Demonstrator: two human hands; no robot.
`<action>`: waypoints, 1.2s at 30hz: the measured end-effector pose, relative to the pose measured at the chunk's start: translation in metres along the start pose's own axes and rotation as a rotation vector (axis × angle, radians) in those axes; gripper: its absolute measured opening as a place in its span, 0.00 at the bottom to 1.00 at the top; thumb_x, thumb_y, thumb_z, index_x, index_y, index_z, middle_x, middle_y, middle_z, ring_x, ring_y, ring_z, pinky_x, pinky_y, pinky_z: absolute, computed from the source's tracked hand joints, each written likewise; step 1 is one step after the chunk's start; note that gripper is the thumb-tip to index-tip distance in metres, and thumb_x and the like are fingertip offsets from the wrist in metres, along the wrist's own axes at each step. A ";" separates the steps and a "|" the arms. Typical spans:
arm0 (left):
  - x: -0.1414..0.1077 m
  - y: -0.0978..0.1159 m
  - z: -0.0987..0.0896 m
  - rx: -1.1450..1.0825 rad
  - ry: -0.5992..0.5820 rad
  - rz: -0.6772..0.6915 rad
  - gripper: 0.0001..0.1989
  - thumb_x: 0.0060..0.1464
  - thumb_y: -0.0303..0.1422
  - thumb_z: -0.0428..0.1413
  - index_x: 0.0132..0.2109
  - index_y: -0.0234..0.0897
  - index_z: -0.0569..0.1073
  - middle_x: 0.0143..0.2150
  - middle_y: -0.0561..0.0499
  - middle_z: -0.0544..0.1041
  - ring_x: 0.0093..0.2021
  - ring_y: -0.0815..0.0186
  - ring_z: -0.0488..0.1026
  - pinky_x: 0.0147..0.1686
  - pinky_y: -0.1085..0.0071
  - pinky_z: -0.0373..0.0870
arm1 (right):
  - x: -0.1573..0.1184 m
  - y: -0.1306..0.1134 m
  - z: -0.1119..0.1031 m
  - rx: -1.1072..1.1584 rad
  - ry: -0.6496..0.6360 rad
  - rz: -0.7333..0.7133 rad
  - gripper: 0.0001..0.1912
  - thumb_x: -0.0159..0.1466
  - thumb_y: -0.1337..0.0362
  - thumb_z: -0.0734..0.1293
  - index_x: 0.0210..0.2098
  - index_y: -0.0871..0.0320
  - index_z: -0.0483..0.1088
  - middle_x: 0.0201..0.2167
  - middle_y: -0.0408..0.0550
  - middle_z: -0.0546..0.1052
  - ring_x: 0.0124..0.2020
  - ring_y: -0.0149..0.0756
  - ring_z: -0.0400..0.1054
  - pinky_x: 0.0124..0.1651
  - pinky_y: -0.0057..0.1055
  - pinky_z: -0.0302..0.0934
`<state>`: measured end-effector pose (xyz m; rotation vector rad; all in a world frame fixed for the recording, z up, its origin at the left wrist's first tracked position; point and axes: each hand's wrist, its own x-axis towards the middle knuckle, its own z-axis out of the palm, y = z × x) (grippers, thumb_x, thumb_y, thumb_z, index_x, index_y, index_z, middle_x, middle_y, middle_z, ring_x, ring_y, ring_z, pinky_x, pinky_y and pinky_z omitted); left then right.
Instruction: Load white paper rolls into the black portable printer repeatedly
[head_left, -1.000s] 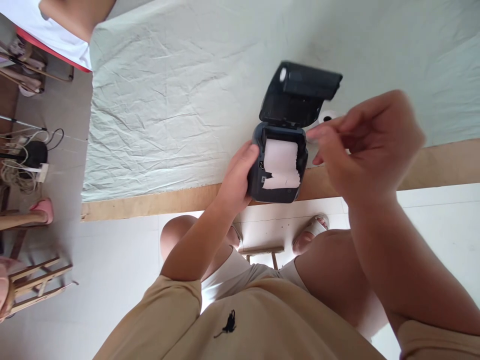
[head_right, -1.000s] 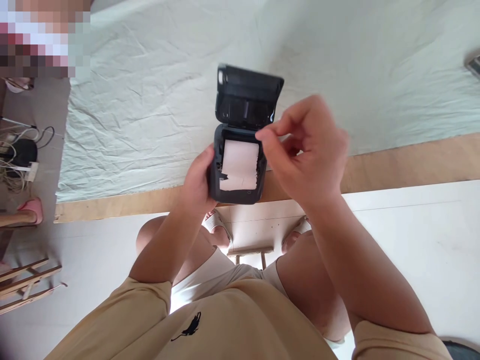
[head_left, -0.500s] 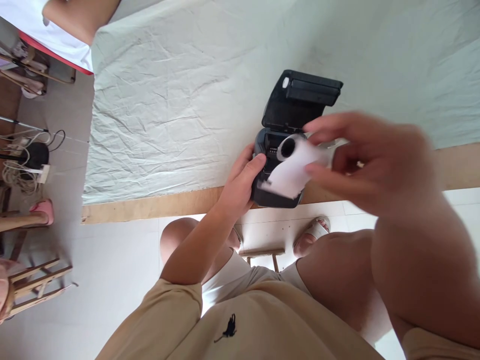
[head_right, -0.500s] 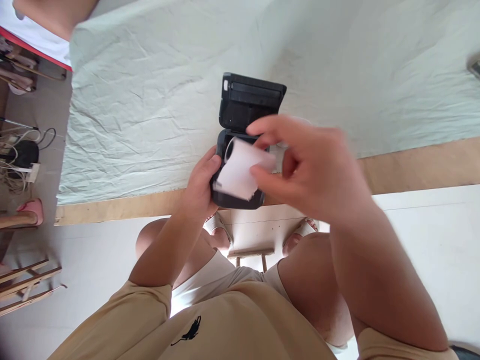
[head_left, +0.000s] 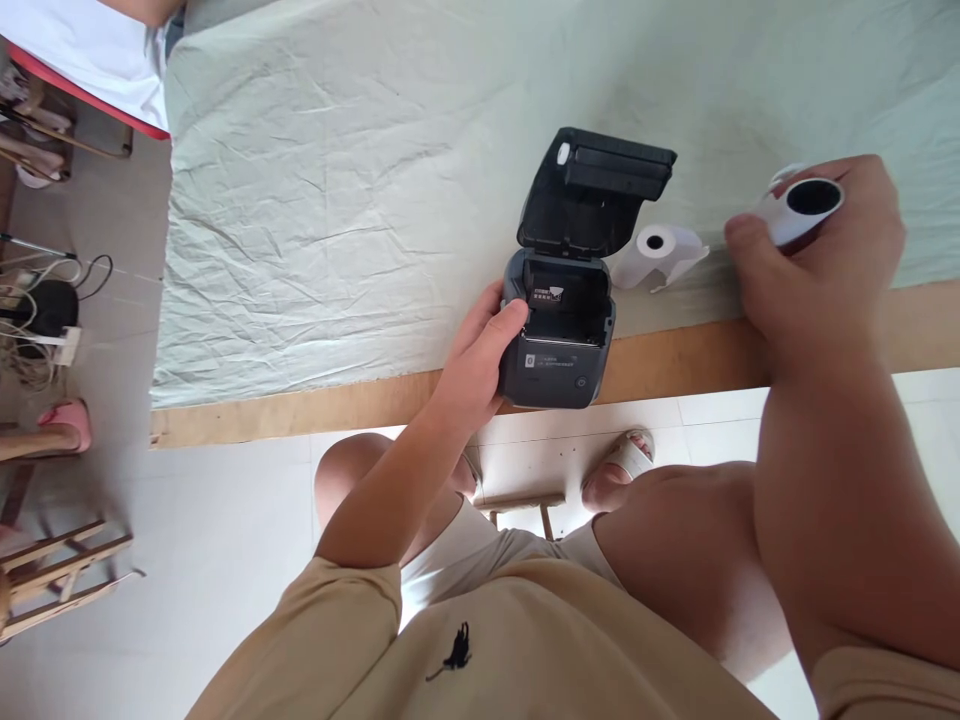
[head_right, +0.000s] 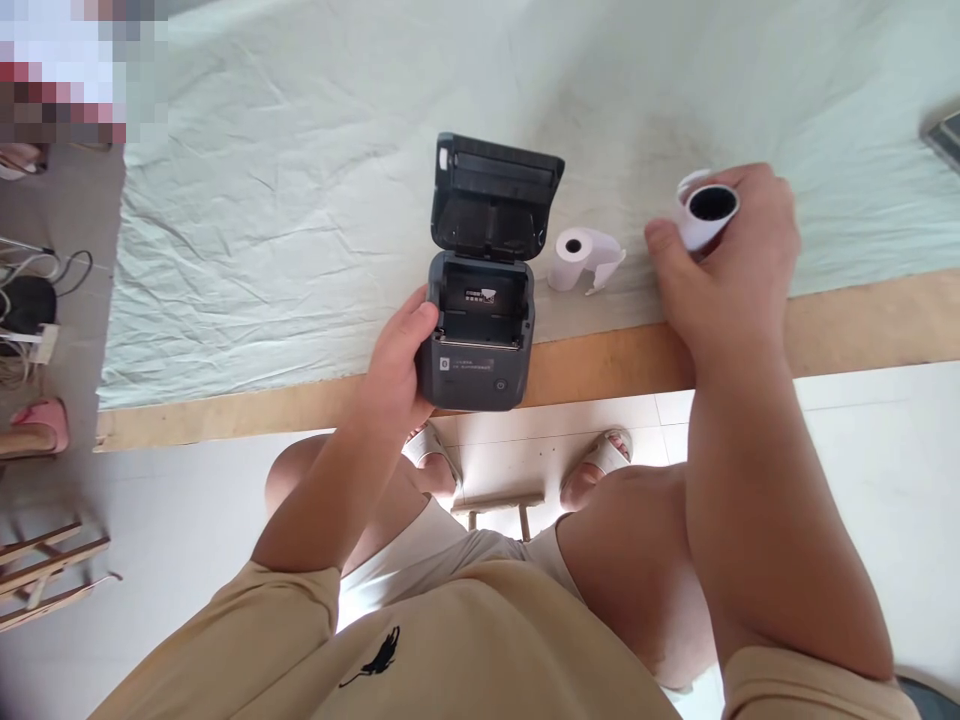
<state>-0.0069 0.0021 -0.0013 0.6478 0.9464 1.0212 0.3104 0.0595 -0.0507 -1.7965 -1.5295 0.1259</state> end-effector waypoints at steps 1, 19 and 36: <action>0.001 -0.001 -0.001 0.000 -0.003 0.004 0.20 0.67 0.50 0.70 0.56 0.42 0.83 0.57 0.47 0.91 0.63 0.48 0.89 0.61 0.55 0.90 | 0.000 -0.004 -0.001 -0.026 -0.007 0.037 0.27 0.60 0.68 0.82 0.56 0.52 0.73 0.56 0.54 0.83 0.54 0.49 0.80 0.58 0.56 0.74; 0.004 -0.005 -0.004 0.028 0.005 0.017 0.22 0.65 0.53 0.71 0.56 0.43 0.83 0.55 0.48 0.91 0.64 0.47 0.89 0.59 0.55 0.91 | -0.034 -0.069 0.009 0.027 -0.077 -0.474 0.29 0.71 0.63 0.76 0.70 0.45 0.71 0.64 0.57 0.81 0.63 0.58 0.80 0.64 0.57 0.76; 0.000 0.001 0.000 0.082 0.000 0.023 0.27 0.61 0.50 0.75 0.59 0.43 0.80 0.54 0.46 0.91 0.65 0.45 0.88 0.57 0.56 0.91 | -0.053 -0.116 0.000 0.412 0.086 -0.588 0.16 0.70 0.64 0.73 0.56 0.42 0.78 0.46 0.41 0.89 0.42 0.46 0.86 0.43 0.48 0.78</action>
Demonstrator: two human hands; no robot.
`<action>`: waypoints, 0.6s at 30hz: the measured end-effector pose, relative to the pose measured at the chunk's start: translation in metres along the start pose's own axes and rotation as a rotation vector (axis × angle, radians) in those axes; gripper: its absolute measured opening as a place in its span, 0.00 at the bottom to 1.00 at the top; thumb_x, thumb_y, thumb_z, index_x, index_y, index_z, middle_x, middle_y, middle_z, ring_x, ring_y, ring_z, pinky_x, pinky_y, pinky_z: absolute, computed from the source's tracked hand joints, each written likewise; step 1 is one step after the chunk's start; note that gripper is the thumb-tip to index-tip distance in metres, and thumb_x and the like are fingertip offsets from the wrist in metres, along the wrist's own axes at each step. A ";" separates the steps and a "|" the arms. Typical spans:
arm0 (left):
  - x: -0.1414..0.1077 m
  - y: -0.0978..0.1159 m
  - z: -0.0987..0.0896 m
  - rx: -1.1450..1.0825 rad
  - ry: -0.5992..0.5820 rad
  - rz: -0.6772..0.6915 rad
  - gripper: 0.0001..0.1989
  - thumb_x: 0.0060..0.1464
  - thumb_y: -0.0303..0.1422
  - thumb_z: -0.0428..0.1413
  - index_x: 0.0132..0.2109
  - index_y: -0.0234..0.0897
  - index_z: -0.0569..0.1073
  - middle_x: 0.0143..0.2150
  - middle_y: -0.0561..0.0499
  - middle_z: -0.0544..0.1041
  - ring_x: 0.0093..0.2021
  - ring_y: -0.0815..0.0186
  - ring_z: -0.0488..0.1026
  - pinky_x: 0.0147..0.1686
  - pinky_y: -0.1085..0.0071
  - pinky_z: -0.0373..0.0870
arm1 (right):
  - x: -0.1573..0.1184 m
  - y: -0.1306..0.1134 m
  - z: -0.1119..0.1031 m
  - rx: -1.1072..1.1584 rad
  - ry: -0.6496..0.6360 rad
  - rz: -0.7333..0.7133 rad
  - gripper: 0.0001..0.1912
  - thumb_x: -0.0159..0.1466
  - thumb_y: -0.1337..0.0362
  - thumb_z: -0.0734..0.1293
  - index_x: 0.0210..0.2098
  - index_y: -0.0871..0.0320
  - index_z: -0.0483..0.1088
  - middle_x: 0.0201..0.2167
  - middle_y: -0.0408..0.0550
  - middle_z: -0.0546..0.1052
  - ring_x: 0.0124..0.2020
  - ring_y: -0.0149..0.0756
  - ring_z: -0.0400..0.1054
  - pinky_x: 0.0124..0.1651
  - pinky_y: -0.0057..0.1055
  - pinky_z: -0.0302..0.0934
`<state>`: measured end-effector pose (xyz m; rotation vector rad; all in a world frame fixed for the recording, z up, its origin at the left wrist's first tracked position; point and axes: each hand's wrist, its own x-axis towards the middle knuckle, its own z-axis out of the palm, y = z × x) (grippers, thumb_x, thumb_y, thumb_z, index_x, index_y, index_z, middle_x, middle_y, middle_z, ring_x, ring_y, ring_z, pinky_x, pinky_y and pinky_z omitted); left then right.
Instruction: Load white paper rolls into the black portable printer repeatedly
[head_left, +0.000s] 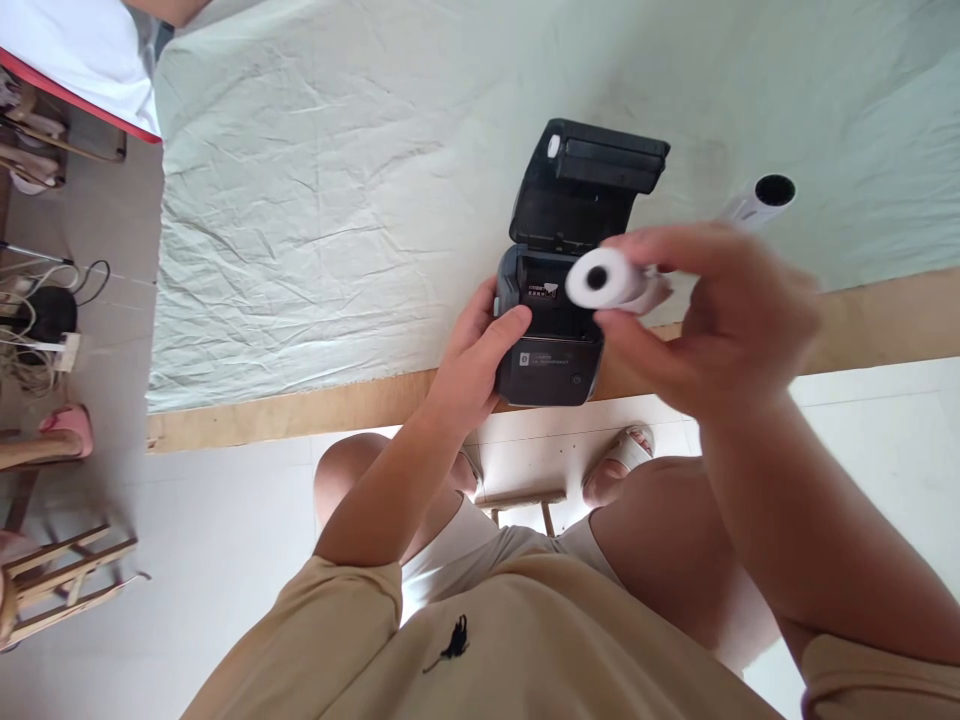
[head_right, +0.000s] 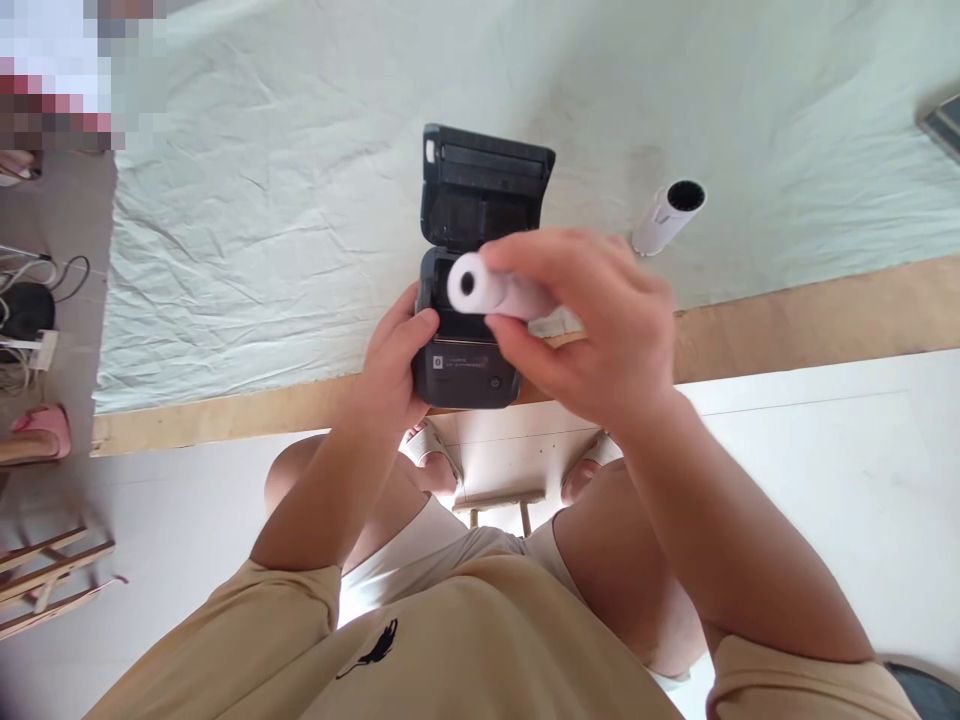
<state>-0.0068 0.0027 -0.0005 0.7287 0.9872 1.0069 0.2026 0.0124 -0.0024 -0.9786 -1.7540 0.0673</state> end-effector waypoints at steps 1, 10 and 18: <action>-0.001 0.001 0.001 0.000 0.002 0.007 0.27 0.61 0.49 0.75 0.60 0.43 0.80 0.53 0.46 0.91 0.64 0.44 0.89 0.55 0.56 0.91 | 0.001 -0.005 0.004 -0.034 -0.035 -0.025 0.17 0.70 0.66 0.73 0.56 0.42 0.78 0.45 0.40 0.90 0.41 0.46 0.86 0.43 0.48 0.78; -0.003 0.001 0.001 -0.002 0.007 -0.020 0.23 0.64 0.48 0.72 0.60 0.44 0.83 0.55 0.45 0.90 0.61 0.41 0.90 0.53 0.50 0.90 | 0.000 -0.002 0.013 -0.091 -0.160 0.001 0.12 0.72 0.72 0.72 0.43 0.45 0.78 0.44 0.39 0.92 0.42 0.48 0.88 0.45 0.50 0.72; -0.004 -0.002 -0.001 0.002 0.015 0.049 0.39 0.60 0.54 0.76 0.71 0.50 0.75 0.65 0.47 0.87 0.67 0.45 0.85 0.60 0.57 0.86 | -0.009 -0.006 0.017 0.090 -0.203 -0.099 0.03 0.74 0.62 0.75 0.42 0.45 0.79 0.38 0.38 0.90 0.47 0.49 0.88 0.51 0.49 0.70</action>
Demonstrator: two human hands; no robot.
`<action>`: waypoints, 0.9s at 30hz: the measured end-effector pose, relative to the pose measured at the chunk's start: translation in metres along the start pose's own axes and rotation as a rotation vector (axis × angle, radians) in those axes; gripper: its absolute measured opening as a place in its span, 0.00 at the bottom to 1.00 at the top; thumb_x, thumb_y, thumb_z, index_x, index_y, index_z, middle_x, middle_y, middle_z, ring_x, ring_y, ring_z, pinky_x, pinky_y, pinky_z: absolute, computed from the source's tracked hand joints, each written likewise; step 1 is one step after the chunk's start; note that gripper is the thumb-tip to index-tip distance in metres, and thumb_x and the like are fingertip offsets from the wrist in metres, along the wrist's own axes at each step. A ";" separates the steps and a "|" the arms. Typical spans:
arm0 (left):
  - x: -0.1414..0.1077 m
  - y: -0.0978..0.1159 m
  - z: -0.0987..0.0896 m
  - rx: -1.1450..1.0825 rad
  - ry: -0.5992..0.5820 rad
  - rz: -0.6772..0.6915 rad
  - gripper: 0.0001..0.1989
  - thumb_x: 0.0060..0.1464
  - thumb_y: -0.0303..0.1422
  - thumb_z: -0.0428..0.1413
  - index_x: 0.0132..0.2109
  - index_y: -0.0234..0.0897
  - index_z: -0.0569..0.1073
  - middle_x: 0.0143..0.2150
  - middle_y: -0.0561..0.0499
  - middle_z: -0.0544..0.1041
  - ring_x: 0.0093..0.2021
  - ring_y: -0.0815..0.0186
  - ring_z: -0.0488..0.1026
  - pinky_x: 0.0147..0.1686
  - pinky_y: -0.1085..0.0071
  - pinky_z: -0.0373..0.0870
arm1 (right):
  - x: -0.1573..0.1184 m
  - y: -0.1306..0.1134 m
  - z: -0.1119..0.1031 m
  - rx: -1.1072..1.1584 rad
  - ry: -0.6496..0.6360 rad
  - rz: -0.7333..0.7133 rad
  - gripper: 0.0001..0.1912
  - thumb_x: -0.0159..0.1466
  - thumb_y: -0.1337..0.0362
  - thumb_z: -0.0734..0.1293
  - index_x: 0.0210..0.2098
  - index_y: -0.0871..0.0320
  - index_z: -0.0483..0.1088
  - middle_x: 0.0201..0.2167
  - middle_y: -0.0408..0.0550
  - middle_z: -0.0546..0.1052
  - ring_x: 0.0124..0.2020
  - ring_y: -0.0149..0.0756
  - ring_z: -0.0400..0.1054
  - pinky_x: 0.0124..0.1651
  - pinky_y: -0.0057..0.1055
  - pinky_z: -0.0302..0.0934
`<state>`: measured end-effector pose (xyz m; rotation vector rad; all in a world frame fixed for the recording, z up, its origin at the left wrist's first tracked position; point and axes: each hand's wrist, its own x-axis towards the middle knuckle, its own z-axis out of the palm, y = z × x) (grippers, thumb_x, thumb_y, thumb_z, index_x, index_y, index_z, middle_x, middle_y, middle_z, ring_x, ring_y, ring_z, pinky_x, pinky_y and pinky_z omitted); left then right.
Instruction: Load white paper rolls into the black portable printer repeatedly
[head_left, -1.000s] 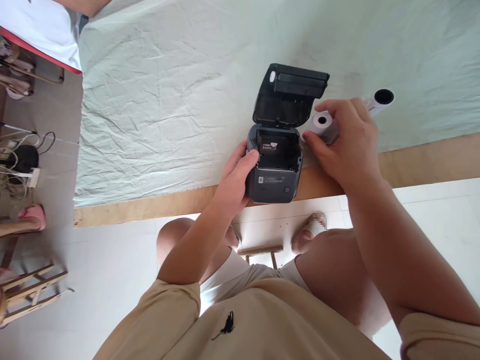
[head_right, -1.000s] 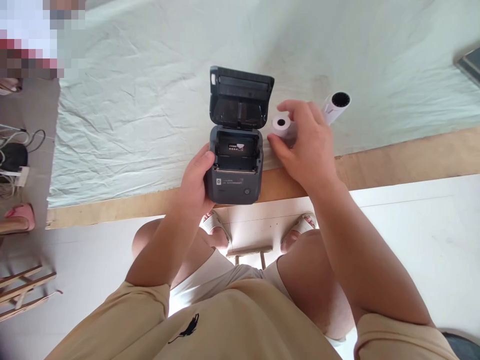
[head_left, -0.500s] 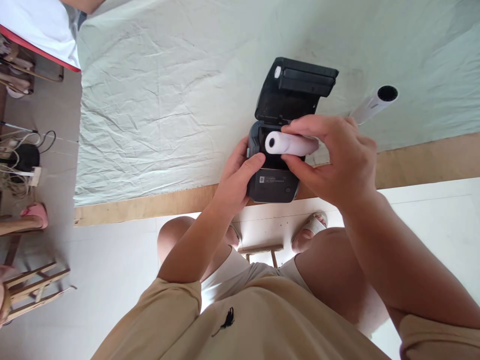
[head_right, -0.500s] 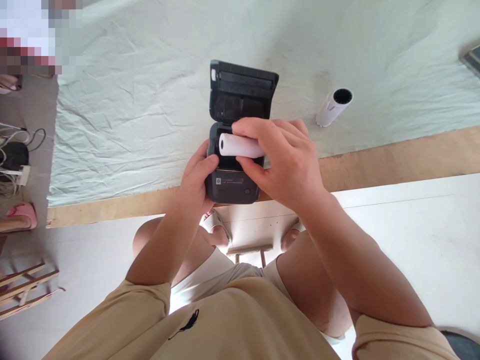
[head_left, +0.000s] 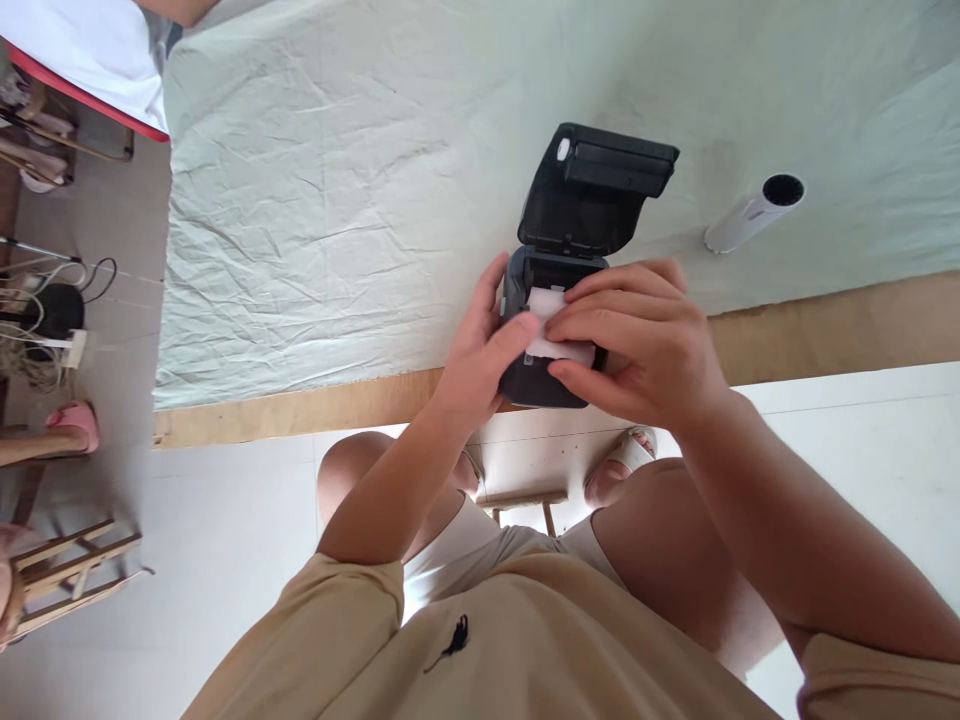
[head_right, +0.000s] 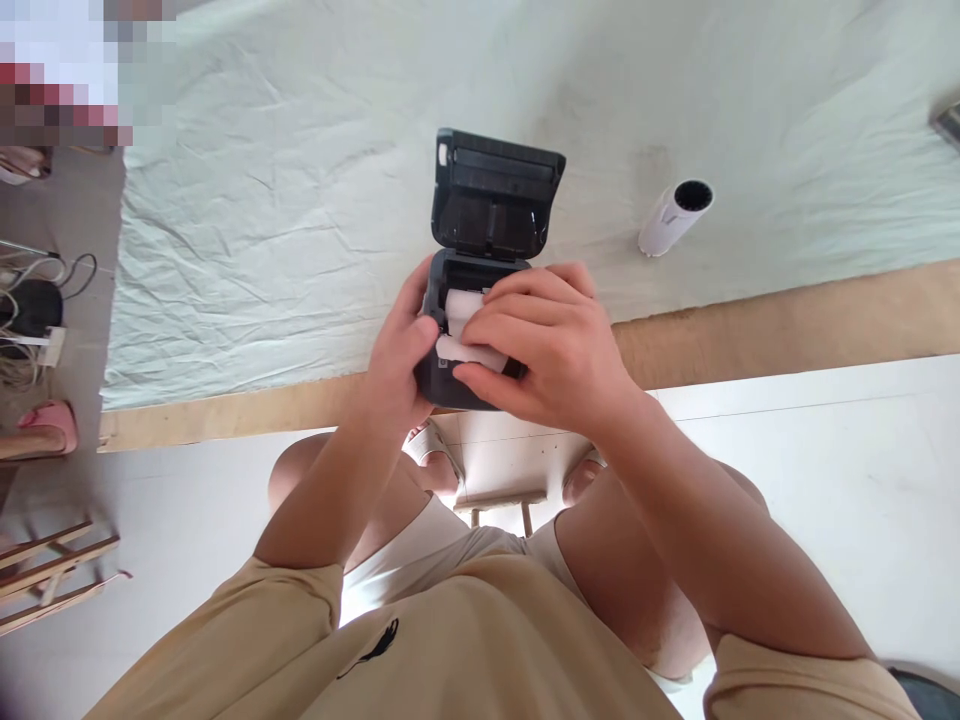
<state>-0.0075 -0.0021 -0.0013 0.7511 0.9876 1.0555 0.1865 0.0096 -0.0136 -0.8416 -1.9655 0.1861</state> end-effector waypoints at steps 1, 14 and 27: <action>-0.001 0.000 0.000 0.020 -0.002 -0.001 0.42 0.57 0.49 0.78 0.73 0.51 0.73 0.65 0.48 0.87 0.68 0.46 0.85 0.62 0.57 0.84 | -0.001 0.000 0.001 0.042 -0.003 -0.001 0.03 0.75 0.60 0.74 0.42 0.45 0.79 0.37 0.39 0.89 0.47 0.49 0.87 0.51 0.50 0.70; -0.006 0.004 -0.002 0.135 -0.005 -0.011 0.55 0.47 0.40 0.82 0.78 0.50 0.70 0.71 0.44 0.82 0.70 0.41 0.82 0.63 0.54 0.83 | -0.016 0.033 -0.006 0.153 0.213 0.356 0.26 0.80 0.43 0.60 0.75 0.33 0.61 0.71 0.54 0.79 0.71 0.58 0.79 0.63 0.56 0.77; -0.002 0.004 -0.007 0.073 -0.046 -0.108 0.39 0.53 0.53 0.80 0.66 0.48 0.78 0.54 0.47 0.88 0.57 0.42 0.88 0.51 0.54 0.88 | -0.028 0.029 0.009 0.196 -0.077 0.402 0.30 0.75 0.48 0.70 0.74 0.43 0.68 0.56 0.51 0.84 0.46 0.48 0.81 0.44 0.46 0.81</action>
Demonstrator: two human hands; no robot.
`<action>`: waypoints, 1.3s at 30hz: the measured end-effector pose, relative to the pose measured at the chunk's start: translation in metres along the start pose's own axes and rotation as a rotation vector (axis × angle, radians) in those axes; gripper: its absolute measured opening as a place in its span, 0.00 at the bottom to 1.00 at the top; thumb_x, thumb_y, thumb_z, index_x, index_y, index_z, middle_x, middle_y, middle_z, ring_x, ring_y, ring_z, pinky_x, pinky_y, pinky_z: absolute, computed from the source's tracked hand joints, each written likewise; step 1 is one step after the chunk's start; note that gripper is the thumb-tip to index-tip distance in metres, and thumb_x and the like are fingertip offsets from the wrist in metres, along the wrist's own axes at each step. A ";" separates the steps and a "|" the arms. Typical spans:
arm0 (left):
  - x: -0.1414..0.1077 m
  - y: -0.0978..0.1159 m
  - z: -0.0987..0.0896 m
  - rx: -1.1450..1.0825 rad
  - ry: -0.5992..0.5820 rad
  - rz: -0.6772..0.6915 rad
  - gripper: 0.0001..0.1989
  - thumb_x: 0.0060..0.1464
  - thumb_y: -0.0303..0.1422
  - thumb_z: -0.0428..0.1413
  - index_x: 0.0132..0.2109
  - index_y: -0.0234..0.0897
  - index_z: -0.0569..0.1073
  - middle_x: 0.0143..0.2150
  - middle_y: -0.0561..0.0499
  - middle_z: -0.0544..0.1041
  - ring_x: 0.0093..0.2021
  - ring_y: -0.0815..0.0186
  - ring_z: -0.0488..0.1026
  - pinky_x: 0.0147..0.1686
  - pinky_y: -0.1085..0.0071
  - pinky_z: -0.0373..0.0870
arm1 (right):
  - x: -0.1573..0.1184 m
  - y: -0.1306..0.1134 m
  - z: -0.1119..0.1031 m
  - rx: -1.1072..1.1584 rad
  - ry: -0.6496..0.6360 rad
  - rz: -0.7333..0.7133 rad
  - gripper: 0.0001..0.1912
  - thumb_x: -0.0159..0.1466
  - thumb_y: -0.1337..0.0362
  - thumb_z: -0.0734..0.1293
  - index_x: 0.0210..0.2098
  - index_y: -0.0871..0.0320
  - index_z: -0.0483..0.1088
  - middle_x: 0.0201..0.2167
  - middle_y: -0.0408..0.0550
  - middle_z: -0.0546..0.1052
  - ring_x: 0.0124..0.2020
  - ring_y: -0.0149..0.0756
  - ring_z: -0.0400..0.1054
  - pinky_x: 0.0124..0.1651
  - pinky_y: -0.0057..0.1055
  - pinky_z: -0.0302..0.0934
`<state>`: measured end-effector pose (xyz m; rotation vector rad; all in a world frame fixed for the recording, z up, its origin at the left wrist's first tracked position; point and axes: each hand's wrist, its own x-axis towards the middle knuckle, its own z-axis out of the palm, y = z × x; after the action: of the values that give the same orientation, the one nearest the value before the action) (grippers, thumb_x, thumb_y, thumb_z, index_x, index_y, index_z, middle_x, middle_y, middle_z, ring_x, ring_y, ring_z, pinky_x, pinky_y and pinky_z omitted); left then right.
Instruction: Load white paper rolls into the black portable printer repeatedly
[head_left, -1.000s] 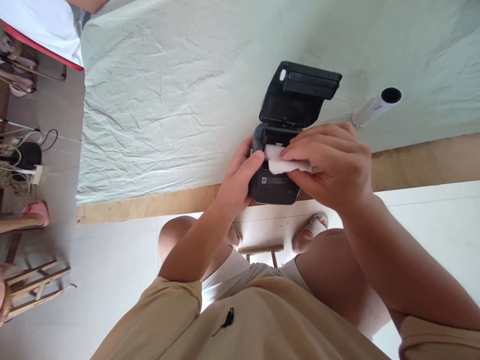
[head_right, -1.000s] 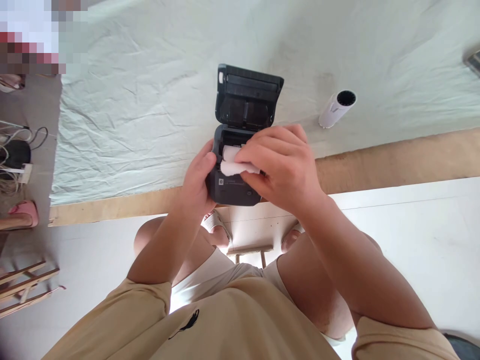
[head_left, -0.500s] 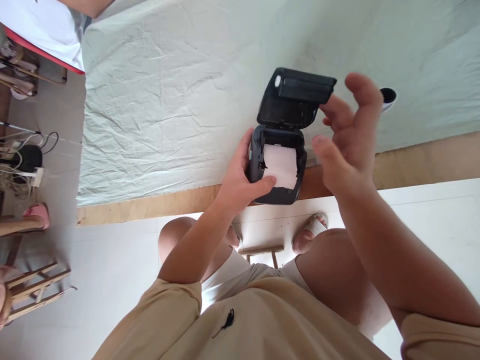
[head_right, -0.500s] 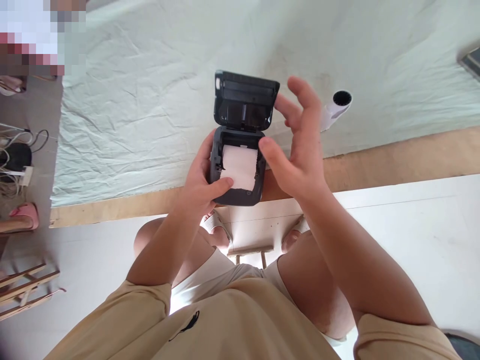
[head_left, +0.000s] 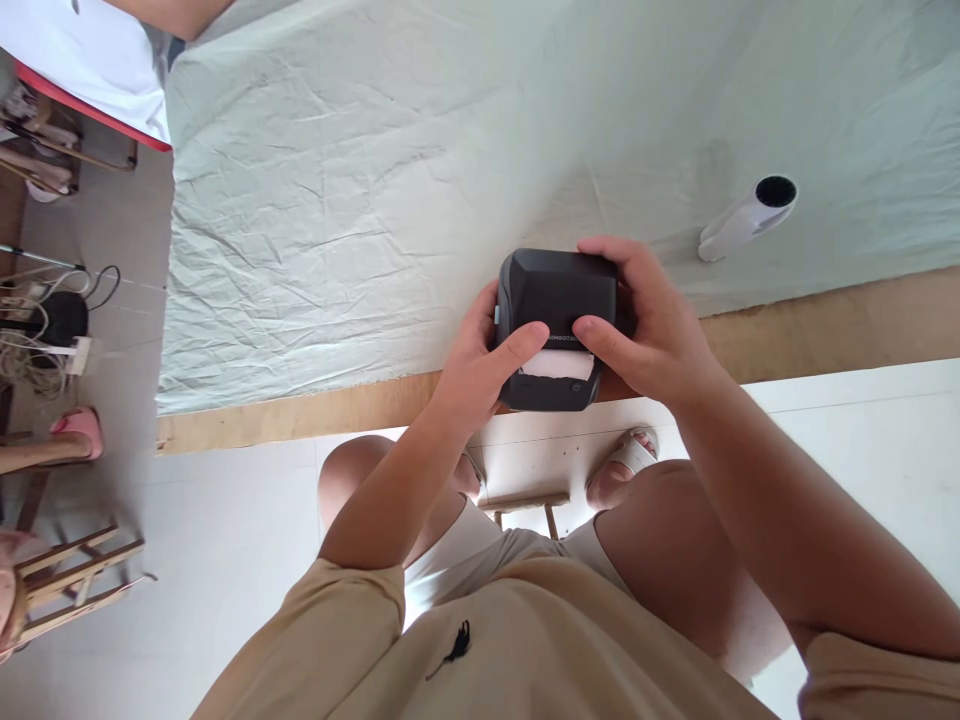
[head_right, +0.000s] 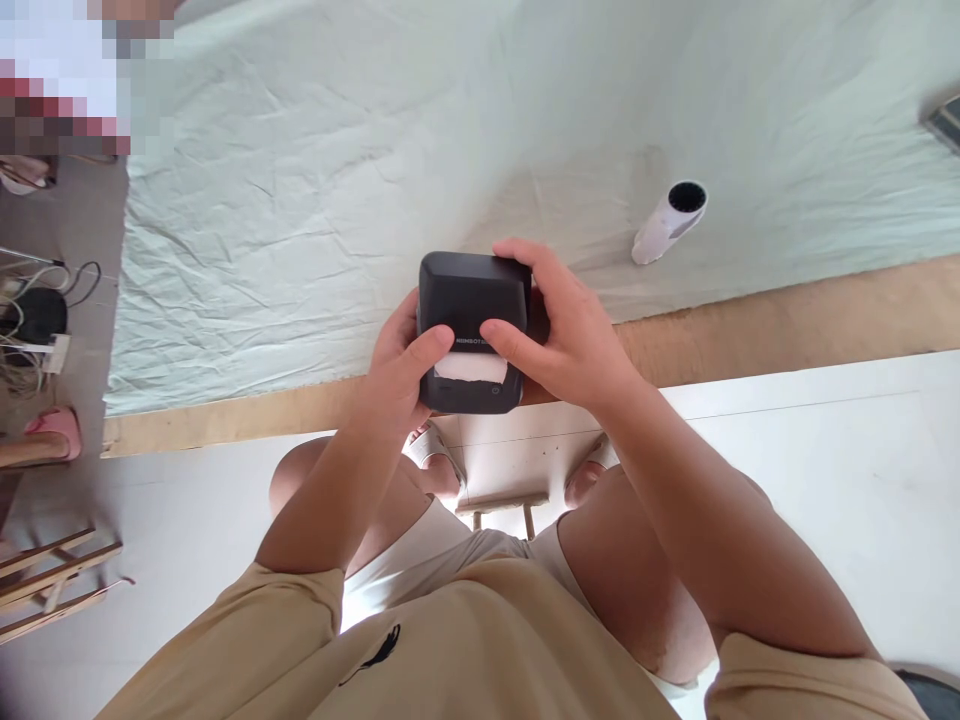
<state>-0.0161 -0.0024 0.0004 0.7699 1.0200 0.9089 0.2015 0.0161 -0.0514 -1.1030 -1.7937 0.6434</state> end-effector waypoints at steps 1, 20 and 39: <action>0.000 0.000 0.000 -0.002 0.002 0.000 0.38 0.53 0.52 0.80 0.66 0.48 0.79 0.54 0.48 0.88 0.55 0.43 0.88 0.49 0.55 0.88 | 0.000 0.001 -0.001 0.009 -0.014 0.010 0.30 0.75 0.48 0.71 0.74 0.43 0.68 0.55 0.51 0.84 0.45 0.47 0.81 0.43 0.45 0.81; 0.005 -0.003 0.002 -0.044 0.029 0.024 0.32 0.59 0.58 0.75 0.62 0.46 0.81 0.54 0.45 0.91 0.59 0.45 0.91 0.50 0.56 0.90 | 0.001 -0.004 0.003 -0.038 0.030 -0.046 0.25 0.76 0.52 0.69 0.71 0.43 0.70 0.55 0.50 0.85 0.44 0.45 0.82 0.43 0.43 0.81; 0.016 -0.006 0.006 -0.180 0.074 0.121 0.21 0.66 0.54 0.71 0.45 0.41 0.85 0.51 0.48 0.91 0.69 0.45 0.86 0.64 0.54 0.89 | 0.006 -0.027 -0.020 -0.139 0.190 -0.098 0.25 0.70 0.47 0.81 0.62 0.44 0.78 0.37 0.43 0.80 0.35 0.42 0.78 0.39 0.43 0.79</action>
<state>-0.0046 0.0081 -0.0088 0.6561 0.9486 1.1244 0.2072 0.0086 -0.0183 -1.1206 -1.7356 0.3476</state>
